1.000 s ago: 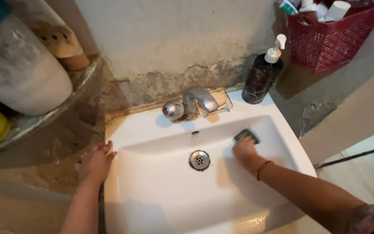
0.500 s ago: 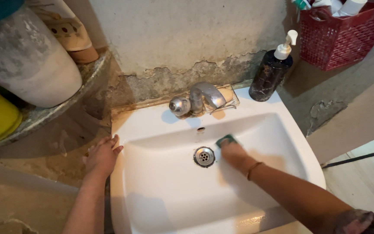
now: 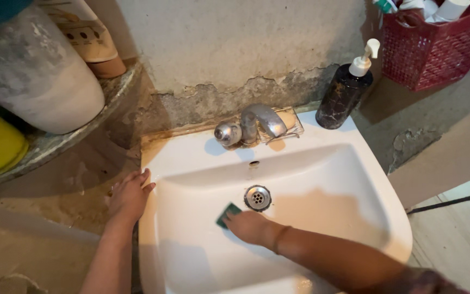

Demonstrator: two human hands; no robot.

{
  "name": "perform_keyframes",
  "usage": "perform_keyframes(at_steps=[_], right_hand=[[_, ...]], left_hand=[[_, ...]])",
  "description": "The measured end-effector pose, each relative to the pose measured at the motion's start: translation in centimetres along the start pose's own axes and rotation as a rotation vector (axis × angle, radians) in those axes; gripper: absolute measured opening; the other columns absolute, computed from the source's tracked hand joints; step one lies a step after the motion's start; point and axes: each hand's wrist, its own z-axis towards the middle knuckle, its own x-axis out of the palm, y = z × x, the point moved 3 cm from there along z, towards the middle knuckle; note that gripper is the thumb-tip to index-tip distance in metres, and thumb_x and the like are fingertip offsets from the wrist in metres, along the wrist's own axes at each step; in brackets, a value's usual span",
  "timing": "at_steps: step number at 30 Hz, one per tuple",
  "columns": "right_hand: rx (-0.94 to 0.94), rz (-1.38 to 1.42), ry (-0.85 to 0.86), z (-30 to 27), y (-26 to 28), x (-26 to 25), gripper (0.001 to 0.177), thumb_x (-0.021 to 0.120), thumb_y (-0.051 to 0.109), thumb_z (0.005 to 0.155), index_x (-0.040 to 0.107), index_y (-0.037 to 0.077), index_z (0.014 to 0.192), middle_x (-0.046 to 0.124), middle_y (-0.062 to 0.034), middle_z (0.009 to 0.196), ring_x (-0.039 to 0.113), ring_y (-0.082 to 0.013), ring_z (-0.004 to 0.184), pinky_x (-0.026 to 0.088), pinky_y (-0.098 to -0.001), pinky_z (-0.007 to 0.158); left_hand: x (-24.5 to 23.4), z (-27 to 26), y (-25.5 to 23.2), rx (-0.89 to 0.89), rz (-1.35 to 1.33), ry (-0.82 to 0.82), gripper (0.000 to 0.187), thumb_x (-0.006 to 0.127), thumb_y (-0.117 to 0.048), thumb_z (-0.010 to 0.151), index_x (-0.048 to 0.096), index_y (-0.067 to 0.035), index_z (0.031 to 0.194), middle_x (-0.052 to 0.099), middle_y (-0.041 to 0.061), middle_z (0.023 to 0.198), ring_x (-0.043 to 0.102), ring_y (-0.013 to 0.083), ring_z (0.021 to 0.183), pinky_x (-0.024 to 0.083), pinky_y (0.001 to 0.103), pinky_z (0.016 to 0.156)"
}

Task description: The person clears toiletries from a bathroom sink, places them in a wall-mounted basket, and then scrubs the sink basin and faucet with a sponge. They rinse the sponge under running water and continue scrubbing the sink surface.

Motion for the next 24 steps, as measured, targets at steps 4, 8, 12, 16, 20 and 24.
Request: perform_keyframes(at_steps=[4, 8, 12, 16, 20, 24], right_hand=[[0.203, -0.181, 0.238, 2.0, -5.7, -0.3, 0.034, 0.073, 0.017, 0.086, 0.072, 0.004, 0.117, 0.074, -0.0159, 0.111, 0.073, -0.0318, 0.097, 0.060, -0.0442, 0.076], [0.142, -0.219, 0.126, -0.3, -5.5, -0.2, 0.029, 0.070, 0.016, 0.085, 0.073, 0.003, 0.111, 0.074, -0.0178, 0.109, 0.072, -0.0322, 0.095, 0.060, -0.0425, 0.074], [-0.020, -0.062, 0.010, -0.9, -1.3, 1.1, 0.025, 0.067, 0.015, 0.084, 0.075, 0.003, 0.105, 0.074, -0.0196, 0.107, 0.072, -0.0327, 0.093, 0.060, -0.0407, 0.072], [0.198, -0.092, -0.008, 1.7, -4.3, -0.2, 0.023, 0.064, 0.014, 0.083, 0.077, 0.002, 0.099, 0.073, -0.0215, 0.104, 0.071, -0.0331, 0.091, 0.060, -0.0390, 0.070], [0.092, -0.249, 0.014, -1.2, -5.3, 0.2, 0.023, 0.062, 0.012, 0.082, 0.077, 0.003, 0.097, 0.072, -0.0227, 0.105, 0.070, -0.0345, 0.091, 0.059, -0.0393, 0.069], [-0.120, -0.031, -0.093, -1.7, 0.1, 1.6, 0.029, 0.056, 0.009, 0.091, 0.070, -0.005, 0.114, 0.072, -0.0239, 0.102, 0.072, -0.0349, 0.078, 0.060, -0.0445, 0.065]], left_hand=[[0.1, -0.2, -0.3, -0.010, 0.053, -0.009, 0.052, 0.062, -0.050, 0.094, 0.054, -0.042, 0.145, 0.044, -0.011, 0.158, 0.044, 0.0307, 0.141, 0.031, 0.067, 0.113], [0.0, -0.1, -0.2, 0.022, -0.001, -0.033, 0.049, 0.063, -0.046, 0.095, 0.057, -0.039, 0.143, 0.047, -0.010, 0.158, 0.046, 0.0273, 0.142, 0.033, 0.066, 0.112], [0.3, -0.5, -0.2, 0.022, 0.008, -0.037, 0.050, 0.063, -0.047, 0.094, 0.056, -0.040, 0.143, 0.045, -0.010, 0.157, 0.044, 0.0269, 0.142, 0.031, 0.065, 0.113], [-0.3, -0.3, -0.4, -0.012, -0.020, -0.006, 0.049, 0.063, -0.044, 0.095, 0.056, -0.041, 0.144, 0.045, -0.011, 0.158, 0.042, 0.0275, 0.143, 0.030, 0.067, 0.112], [0.1, -0.6, -0.8, -0.013, 0.007, -0.007, 0.049, 0.063, -0.047, 0.095, 0.055, -0.041, 0.143, 0.044, -0.012, 0.158, 0.041, 0.0284, 0.143, 0.029, 0.067, 0.114], [0.0, -0.7, -0.4, -0.016, -0.005, -0.002, 0.049, 0.063, -0.045, 0.095, 0.056, -0.040, 0.143, 0.043, -0.011, 0.159, 0.042, 0.0280, 0.143, 0.030, 0.067, 0.113]])
